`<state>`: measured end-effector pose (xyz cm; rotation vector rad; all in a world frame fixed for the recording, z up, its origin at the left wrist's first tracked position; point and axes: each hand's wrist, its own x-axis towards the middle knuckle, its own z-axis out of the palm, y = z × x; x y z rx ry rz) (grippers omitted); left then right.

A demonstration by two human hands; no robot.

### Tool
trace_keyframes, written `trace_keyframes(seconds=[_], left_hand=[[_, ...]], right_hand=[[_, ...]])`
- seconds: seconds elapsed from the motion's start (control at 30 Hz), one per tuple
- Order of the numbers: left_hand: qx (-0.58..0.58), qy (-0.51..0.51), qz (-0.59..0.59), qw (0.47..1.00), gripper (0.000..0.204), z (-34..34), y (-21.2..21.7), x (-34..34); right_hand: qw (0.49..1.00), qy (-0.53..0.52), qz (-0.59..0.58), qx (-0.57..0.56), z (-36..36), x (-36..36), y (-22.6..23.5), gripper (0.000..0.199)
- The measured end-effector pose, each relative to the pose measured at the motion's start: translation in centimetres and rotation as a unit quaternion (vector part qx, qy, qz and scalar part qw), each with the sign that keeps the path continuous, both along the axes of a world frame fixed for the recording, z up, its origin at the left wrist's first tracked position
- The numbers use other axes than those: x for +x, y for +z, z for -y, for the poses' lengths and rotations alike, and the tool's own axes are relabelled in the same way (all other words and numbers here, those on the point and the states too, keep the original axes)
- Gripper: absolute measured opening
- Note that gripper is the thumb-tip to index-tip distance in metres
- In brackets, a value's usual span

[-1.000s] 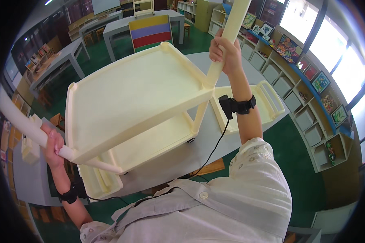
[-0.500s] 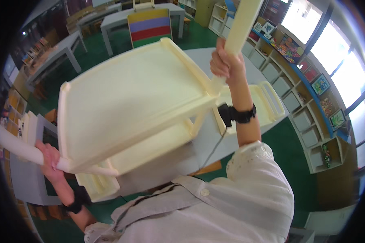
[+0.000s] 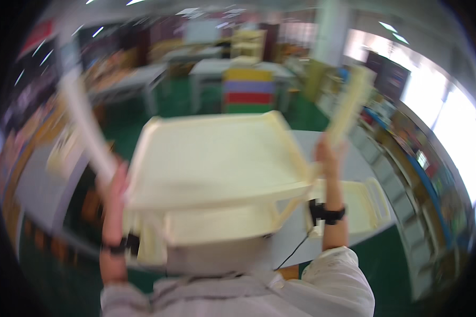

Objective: Assemble a plastic multi-tier storage cart by attaching wheels, pillars, and shelves.

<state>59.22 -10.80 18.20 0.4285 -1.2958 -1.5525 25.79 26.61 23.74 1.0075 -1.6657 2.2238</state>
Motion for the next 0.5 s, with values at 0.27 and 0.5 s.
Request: trace_keyframes(seconds=[0.27, 0.5], left_hand=[[-0.093, -0.030, 0.074, 0.992, 0.050, 5.3, -3.0, 3.7], [-0.239, 0.135, 0.663, 0.697, 0.055, 4.5, -23.6, 8.8]], right_hand=[[0.997, 0.075, -0.014, -0.021, -3.9, -5.3, 2.9, 0.009], [0.994, 0.103, 0.029, -0.031, -3.1, -3.2, 2.7, 0.014]])
